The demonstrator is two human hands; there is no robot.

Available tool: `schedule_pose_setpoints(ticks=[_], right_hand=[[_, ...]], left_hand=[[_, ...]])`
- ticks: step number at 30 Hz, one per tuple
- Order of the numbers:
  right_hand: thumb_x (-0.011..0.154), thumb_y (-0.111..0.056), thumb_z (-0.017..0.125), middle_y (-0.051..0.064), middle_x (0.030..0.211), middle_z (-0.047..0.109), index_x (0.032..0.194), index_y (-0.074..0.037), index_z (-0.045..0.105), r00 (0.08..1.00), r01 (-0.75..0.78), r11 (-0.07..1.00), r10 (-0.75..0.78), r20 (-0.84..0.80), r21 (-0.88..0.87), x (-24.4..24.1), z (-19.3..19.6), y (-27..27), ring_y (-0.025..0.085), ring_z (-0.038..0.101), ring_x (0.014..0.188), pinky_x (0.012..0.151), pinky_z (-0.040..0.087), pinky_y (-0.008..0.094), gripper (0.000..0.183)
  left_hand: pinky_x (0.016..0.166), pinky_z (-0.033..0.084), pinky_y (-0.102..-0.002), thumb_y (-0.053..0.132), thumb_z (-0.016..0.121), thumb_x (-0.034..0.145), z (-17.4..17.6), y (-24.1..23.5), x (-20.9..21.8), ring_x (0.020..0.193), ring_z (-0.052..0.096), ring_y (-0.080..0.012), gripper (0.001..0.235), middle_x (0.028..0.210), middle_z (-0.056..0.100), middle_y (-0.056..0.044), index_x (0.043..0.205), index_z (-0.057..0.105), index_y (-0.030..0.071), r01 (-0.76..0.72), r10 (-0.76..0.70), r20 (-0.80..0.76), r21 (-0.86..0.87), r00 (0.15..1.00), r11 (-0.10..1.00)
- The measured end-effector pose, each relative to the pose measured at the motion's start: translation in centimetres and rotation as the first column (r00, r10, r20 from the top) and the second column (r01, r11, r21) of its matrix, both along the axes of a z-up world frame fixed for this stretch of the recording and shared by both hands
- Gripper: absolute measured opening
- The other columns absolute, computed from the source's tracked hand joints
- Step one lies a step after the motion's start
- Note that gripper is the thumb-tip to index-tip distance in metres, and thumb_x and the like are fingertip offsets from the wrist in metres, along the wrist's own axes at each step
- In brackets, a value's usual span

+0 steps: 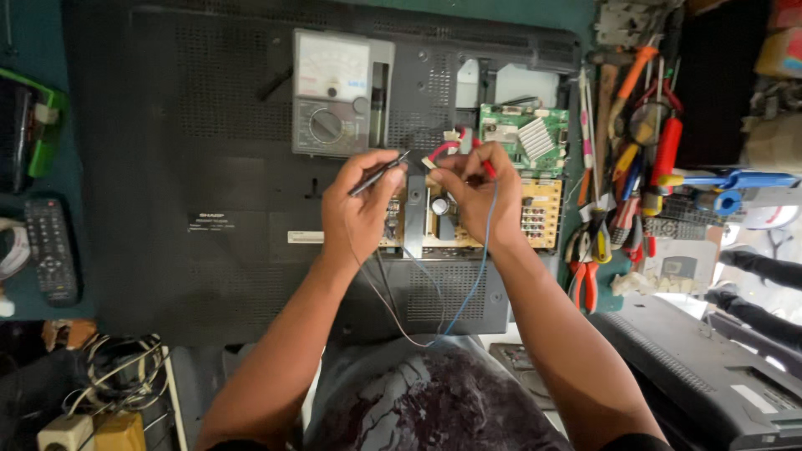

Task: The person works on the back of a disassembled television, using a multimeter to test components on the circuit board. They connect the multimeter probes to various points on the board and handle wires and connectors throughout the process.

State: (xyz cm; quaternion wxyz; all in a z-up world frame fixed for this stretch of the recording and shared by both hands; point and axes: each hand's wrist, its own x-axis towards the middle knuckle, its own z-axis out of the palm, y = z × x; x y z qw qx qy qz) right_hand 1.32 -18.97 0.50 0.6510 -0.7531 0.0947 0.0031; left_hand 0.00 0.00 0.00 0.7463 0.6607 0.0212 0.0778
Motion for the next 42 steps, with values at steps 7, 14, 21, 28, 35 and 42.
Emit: schedule_pose_setpoints(ticks=[7,14,21,28,35,42], right_hand=[[0.081,-0.022,0.103,0.003,0.091,0.084,0.085,-0.014,0.055,1.000,-0.022,0.958,0.022,-0.004,-0.287,-2.2,-2.3,0.1,0.017,0.078,0.076,0.074,0.057,0.026,0.048],[0.094,-0.015,0.080,0.011,0.109,0.080,0.118,-0.005,0.058,0.967,-0.126,0.930,0.193,0.167,-0.345,-2.9,1.0,-0.2,0.025,0.067,0.077,0.072,0.053,0.035,0.034],[0.113,-0.018,0.039,0.030,0.140,0.070,0.149,0.011,0.056,0.950,-0.285,0.955,0.270,0.155,0.084,-5.5,4.5,-4.0,0.036,0.076,0.114,0.097,0.061,0.044,0.050],[0.111,0.011,0.037,0.028,0.128,0.071,0.108,-0.003,0.042,0.977,-0.159,0.987,0.153,0.147,0.031,-5.8,5.5,-4.5,0.013,0.065,0.081,0.063,0.050,0.026,0.015],[0.109,-0.017,0.061,0.012,0.091,0.077,0.142,-0.011,0.056,0.989,-0.147,0.915,0.147,-0.030,-0.377,-6.0,6.4,-3.2,0.028,0.070,0.079,0.074,0.056,0.043,0.034],[0.099,-0.025,0.079,0.013,0.091,0.054,0.135,-0.012,0.078,0.965,-0.005,0.884,0.126,0.228,-0.468,-8.4,4.0,-2.8,0.030,0.063,0.074,0.066,0.052,0.042,0.038]], left_hand=[[0.097,0.061,-0.043,0.015,0.079,0.099,-1.2,-1.9,-1.1,0.106,0.079,-0.0328,0.016,0.107,0.083,-0.014,0.114,0.083,0.012,-0.004,0.022,-0.092,0.195,0.995,0.981],[0.082,0.066,-0.037,0.006,0.083,0.095,-1.0,-2.3,-1.3,0.094,0.080,-0.0244,0.013,0.097,0.083,-0.012,0.108,0.084,0.011,-0.105,0.107,-0.037,0.068,0.994,0.992],[0.081,0.068,-0.044,0.001,0.076,0.099,0.2,-1.4,-1.2,0.096,0.080,-0.0338,0.017,0.107,0.081,-0.012,0.111,0.082,0.011,-0.030,0.007,0.112,0.204,0.994,0.979],[0.078,0.072,-0.037,0.001,0.076,0.099,-0.5,-2.8,-2.1,0.090,0.080,-0.0258,0.015,0.107,0.079,-0.020,0.113,0.079,-0.001,-0.013,-0.024,-0.227,-0.162,0.974,0.987],[0.082,0.065,-0.041,0.003,0.077,0.098,-2.1,-2.6,-1.8,0.095,0.079,-0.0332,0.017,0.101,0.079,-0.012,0.113,0.083,0.009,0.061,-0.132,0.184,0.348,0.974,0.935],[0.093,0.064,-0.042,-0.001,0.069,0.098,-3.9,-3.4,-3.2,0.111,0.075,-0.0297,0.037,0.123,0.074,-0.007,0.125,0.081,0.021,0.028,-0.304,0.330,0.635,0.894,0.772]])
